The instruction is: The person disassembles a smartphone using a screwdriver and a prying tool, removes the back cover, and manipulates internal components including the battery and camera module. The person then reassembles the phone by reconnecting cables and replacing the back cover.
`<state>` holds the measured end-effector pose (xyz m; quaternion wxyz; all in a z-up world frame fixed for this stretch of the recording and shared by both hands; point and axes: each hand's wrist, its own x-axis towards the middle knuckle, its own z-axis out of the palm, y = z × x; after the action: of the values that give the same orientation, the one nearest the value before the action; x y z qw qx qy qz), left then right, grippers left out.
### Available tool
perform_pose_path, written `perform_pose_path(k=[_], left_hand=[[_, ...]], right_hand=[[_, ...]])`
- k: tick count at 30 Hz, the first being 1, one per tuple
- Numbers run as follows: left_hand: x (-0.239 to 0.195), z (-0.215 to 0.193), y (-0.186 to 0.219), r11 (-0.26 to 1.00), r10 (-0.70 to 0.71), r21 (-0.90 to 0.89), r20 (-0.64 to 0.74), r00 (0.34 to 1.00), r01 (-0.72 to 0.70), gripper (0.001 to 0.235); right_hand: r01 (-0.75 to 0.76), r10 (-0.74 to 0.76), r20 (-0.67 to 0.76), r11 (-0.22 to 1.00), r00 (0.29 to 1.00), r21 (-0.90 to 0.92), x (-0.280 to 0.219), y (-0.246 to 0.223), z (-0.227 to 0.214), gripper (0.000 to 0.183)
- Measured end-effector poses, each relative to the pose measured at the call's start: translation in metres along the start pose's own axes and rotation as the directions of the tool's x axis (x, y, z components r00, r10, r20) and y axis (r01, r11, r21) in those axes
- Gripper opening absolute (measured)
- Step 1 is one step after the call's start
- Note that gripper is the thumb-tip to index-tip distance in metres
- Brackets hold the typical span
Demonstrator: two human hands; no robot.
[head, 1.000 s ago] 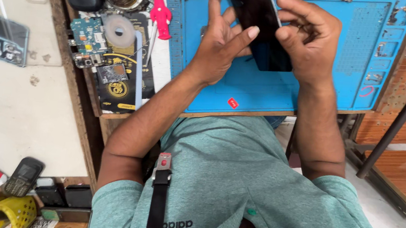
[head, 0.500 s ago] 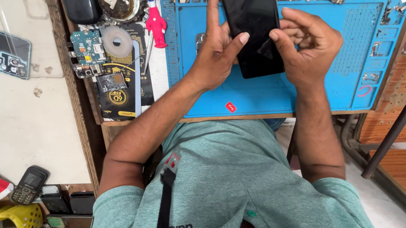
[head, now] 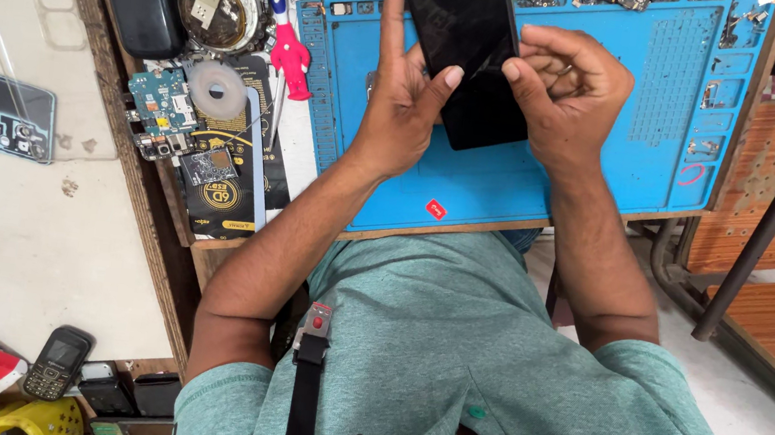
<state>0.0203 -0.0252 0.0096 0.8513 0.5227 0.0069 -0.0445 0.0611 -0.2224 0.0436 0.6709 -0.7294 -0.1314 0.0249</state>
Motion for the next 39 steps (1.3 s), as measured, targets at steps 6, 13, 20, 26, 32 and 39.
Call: perform_pose_path(k=[6, 13, 20, 26, 32, 39], left_hand=[[0.001, 0.003, -0.003, 0.991, 0.129, -0.051, 0.063, 0.99, -0.126, 0.091], [0.003, 0.002, 0.002, 0.997, 0.051, -0.056, 0.017, 0.999, -0.05, 0.094], [0.003, -0.006, 0.0, 0.978, 0.053, -0.198, -0.035, 0.998, -0.059, 0.097], [0.008, -0.008, 0.008, 0.966, -0.005, -0.258, -0.121, 0.993, -0.026, 0.101], [0.009, 0.003, 0.014, 0.939, -0.049, -0.343, -0.15, 0.987, -0.006, 0.103], [0.007, 0.004, 0.01, 0.943, -0.092, -0.33, -0.158, 0.983, 0.035, 0.101]], right_hand=[[0.073, -0.071, 0.026, 0.993, 0.997, -0.089, 0.0, -0.003, -0.002, 0.022], [0.127, -0.121, 0.045, 0.978, 0.992, -0.167, 0.003, -0.003, 0.002, 0.018], [0.075, -0.081, -0.078, 0.994, 0.994, -0.082, -0.009, -0.003, -0.012, 0.028], [-0.05, 0.053, 0.053, 0.998, 0.997, -0.049, -0.019, -0.001, -0.017, 0.023], [-0.215, 0.213, 0.042, 0.975, 0.976, 0.057, -0.027, 0.006, -0.012, 0.021], [-0.348, 0.342, 0.077, 0.878, 0.936, 0.328, -0.023, 0.004, -0.016, 0.024]])
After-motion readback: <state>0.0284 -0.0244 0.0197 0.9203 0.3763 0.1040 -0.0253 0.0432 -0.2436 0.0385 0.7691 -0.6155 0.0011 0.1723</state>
